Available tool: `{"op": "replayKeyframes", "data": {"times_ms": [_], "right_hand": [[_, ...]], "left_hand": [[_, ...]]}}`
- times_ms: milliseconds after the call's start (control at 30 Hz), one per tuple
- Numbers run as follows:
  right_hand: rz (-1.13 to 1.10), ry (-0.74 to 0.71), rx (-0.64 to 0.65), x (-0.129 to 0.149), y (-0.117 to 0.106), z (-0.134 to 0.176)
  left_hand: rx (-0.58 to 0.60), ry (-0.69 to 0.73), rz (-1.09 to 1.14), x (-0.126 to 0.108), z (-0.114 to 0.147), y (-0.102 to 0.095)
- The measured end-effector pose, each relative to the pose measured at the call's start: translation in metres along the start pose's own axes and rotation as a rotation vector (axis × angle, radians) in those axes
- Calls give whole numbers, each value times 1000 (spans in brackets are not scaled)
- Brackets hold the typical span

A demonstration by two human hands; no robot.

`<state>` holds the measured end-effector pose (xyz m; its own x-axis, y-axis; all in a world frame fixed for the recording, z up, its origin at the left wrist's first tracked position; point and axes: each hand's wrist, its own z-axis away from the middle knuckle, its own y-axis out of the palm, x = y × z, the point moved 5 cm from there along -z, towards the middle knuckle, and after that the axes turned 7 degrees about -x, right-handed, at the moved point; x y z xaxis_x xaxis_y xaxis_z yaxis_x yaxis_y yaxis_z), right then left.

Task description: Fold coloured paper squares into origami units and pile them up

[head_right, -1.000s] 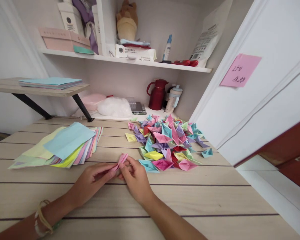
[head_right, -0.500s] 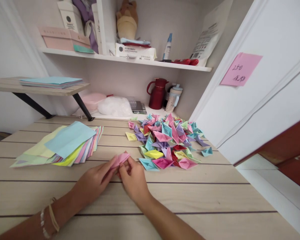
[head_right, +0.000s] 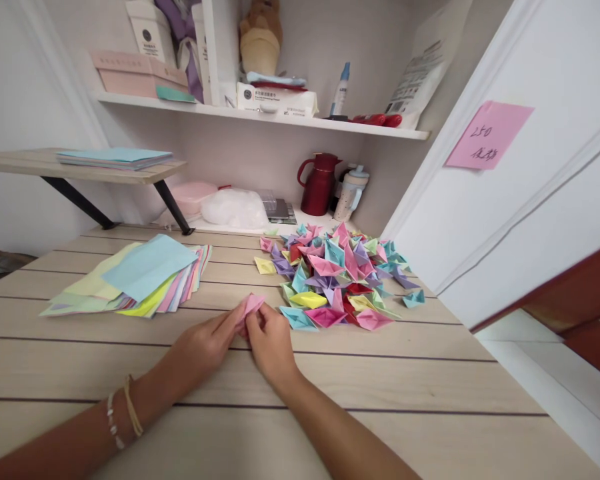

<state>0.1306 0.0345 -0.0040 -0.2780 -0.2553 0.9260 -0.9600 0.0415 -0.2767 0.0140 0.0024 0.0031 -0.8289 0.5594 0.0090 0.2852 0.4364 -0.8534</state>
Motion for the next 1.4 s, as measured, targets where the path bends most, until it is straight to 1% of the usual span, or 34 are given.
{"op": "replayKeyframes", "data": {"times_ms": [100, 167, 233, 300, 367, 433, 533, 600, 733, 867, 1000, 1133, 1233, 1333, 1400], "right_hand": [[161, -113, -10, 9, -2, 1], [330, -196, -48, 14, -6, 1], [465, -253, -77, 17, -10, 0], [539, -284, -93, 15, -14, -2], [576, -297, -114, 13, -18, -6], [593, -297, -130, 11, -20, -8], [581, -291, -129, 11, -20, -9], [553, -284, -124, 12, -19, -8], [487, -241, -127, 15, -19, -8], [416, -198, -119, 13, -19, -8], [428, -205, -126, 13, -17, -7], [425, -237, -99, 16, -15, -5], [414, -227, -117, 16, -16, -5], [336, -193, -152, 11, -19, -6], [214, -131, -173, 4, -21, -9]], "left_hand": [[23, -72, -45, 1, -2, 5], [39, -116, -74, -3, -9, 8], [27, -173, -50, -7, -18, 8], [-7, -233, 8, -10, -28, 7], [-35, -227, 75, -12, -36, 6], [-90, -244, 118, -9, -40, 4], [-169, -291, 152, 0, -38, 1], [-186, -288, 171, 3, -35, 1], [-177, -257, 227, 4, -32, 5], [-148, -229, 291, 0, -33, 7], [-124, -249, 237, 0, -34, 7], [-92, -272, 194, 4, -33, 8], [-107, -276, 182, 4, -32, 7], [-146, -354, 260, 6, -33, 4], [-173, -445, 433, 11, -33, 3]]}}
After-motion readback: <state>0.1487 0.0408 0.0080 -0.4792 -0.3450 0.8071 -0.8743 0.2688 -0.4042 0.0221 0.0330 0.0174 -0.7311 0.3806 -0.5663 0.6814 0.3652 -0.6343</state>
